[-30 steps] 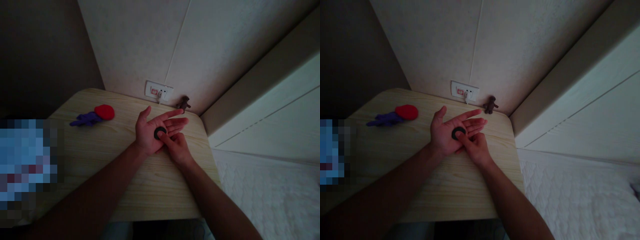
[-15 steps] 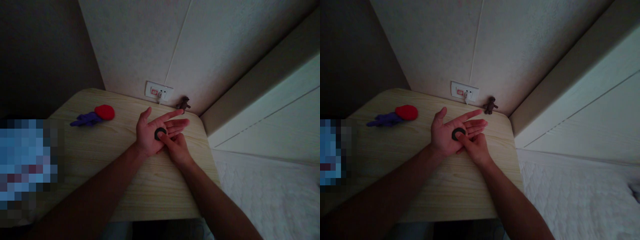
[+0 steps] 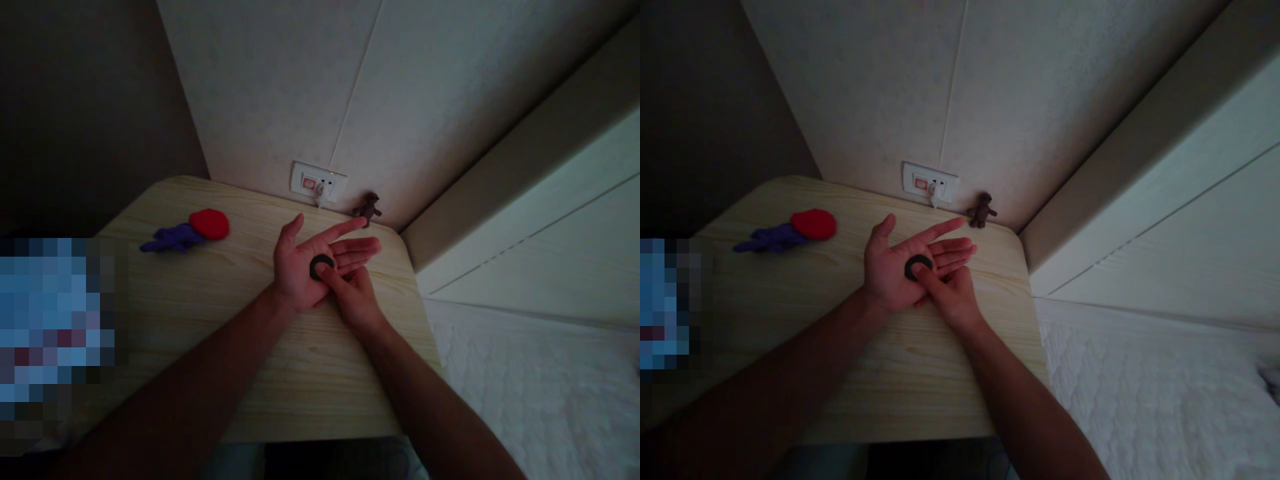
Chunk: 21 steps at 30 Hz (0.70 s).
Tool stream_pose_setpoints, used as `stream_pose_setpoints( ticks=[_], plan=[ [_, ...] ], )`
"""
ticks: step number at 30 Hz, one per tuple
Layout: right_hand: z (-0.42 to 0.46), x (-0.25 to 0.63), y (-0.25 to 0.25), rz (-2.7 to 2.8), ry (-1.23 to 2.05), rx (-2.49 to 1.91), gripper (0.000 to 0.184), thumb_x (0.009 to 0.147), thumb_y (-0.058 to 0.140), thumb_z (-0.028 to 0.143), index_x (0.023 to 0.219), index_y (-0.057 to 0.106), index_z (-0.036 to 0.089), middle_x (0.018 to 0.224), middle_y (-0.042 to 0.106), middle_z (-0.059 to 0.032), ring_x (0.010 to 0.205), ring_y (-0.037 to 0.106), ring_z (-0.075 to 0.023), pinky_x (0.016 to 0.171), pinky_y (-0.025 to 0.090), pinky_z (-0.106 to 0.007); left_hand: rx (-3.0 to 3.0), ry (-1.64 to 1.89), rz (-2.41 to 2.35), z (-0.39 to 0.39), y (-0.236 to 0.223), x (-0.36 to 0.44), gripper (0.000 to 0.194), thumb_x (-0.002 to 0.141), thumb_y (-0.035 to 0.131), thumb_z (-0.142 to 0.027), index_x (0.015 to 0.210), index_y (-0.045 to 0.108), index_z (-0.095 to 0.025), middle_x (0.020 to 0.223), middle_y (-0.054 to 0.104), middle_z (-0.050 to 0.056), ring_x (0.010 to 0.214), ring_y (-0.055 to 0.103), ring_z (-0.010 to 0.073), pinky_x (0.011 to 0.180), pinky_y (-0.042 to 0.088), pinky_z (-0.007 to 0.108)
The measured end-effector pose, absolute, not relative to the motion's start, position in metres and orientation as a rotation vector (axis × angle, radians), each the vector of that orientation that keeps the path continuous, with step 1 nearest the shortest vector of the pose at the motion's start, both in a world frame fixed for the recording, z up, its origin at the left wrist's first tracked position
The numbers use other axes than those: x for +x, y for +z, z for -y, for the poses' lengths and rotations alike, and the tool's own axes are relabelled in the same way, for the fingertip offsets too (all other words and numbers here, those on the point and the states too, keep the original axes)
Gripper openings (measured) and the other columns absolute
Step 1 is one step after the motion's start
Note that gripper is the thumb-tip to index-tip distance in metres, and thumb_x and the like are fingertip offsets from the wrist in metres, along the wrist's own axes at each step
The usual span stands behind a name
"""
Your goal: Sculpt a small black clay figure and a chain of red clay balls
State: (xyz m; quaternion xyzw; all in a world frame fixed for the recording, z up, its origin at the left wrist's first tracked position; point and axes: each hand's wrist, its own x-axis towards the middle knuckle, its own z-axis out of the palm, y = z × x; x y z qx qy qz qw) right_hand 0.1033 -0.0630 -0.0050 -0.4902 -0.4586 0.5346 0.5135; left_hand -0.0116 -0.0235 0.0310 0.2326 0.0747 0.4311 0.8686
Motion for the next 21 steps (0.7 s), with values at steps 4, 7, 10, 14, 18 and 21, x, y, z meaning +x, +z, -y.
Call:
stream_pose_setpoints(
  ticks=[4,7,10,14,18,21],
  plan=[
    [0.0624,0.1028,-0.0037,1.11,1.276,-1.187,0.033,0.081,0.084,0.052,0.076,0.075,0.02,0.061,0.074,-0.0026,0.048,0.066,-0.0173,0.046,0.055,-0.028,0.489,0.914,-0.15,0.0235,0.0287,-0.0104,0.092,0.088,0.036,-0.078,0.138,0.067,-0.008,0.117,0.079,0.023,0.134,0.064,0.0417,0.121,0.037,0.058],
    [0.063,0.1026,-0.0024,1.118,1.258,-1.213,0.035,0.081,0.084,0.052,0.073,0.075,0.019,0.058,0.073,-0.0029,0.045,0.065,-0.0167,0.042,0.052,-0.026,0.486,0.929,-0.13,0.0241,0.0283,-0.0101,0.089,0.09,0.035,-0.077,0.133,0.07,-0.007,0.113,0.08,0.023,0.13,0.067,0.0395,0.122,0.037,0.054],
    [0.0635,0.1026,-0.0021,1.118,1.244,-1.236,0.037,0.08,0.084,0.053,0.071,0.075,0.019,0.058,0.073,-0.0033,0.045,0.066,-0.0169,0.041,0.051,-0.026,0.481,0.927,-0.139,0.0245,0.0292,-0.0101,0.09,0.09,0.033,-0.077,0.133,0.07,-0.007,0.112,0.08,0.023,0.132,0.065,0.0397,0.123,0.035,0.055],
    [0.0634,0.1029,-0.0034,1.13,1.249,-1.218,0.037,0.081,0.083,0.054,0.07,0.073,0.02,0.056,0.072,-0.0022,0.044,0.064,-0.0161,0.041,0.05,-0.026,0.483,0.924,-0.152,0.0246,0.03,-0.0101,0.091,0.09,0.034,-0.077,0.136,0.067,-0.007,0.115,0.079,0.023,0.136,0.063,0.04,0.123,0.034,0.056],
    [0.0628,0.1038,-0.0056,1.132,1.249,-1.224,0.039,0.081,0.083,0.056,0.071,0.074,0.02,0.058,0.073,-0.003,0.045,0.065,-0.0171,0.042,0.051,-0.027,0.484,0.924,-0.156,0.0252,0.031,-0.0094,0.091,0.088,0.036,-0.077,0.138,0.066,-0.007,0.119,0.078,0.024,0.137,0.061,0.0409,0.122,0.035,0.056],
    [0.0624,0.1047,-0.0053,1.133,1.243,-1.23,0.041,0.08,0.083,0.057,0.07,0.073,0.019,0.059,0.074,-0.0044,0.049,0.067,-0.0179,0.044,0.051,-0.027,0.484,0.941,-0.177,0.0252,0.0325,-0.0087,0.091,0.086,0.041,-0.076,0.142,0.063,-0.008,0.125,0.076,0.025,0.14,0.058,0.0424,0.12,0.037,0.058]
  ],
)
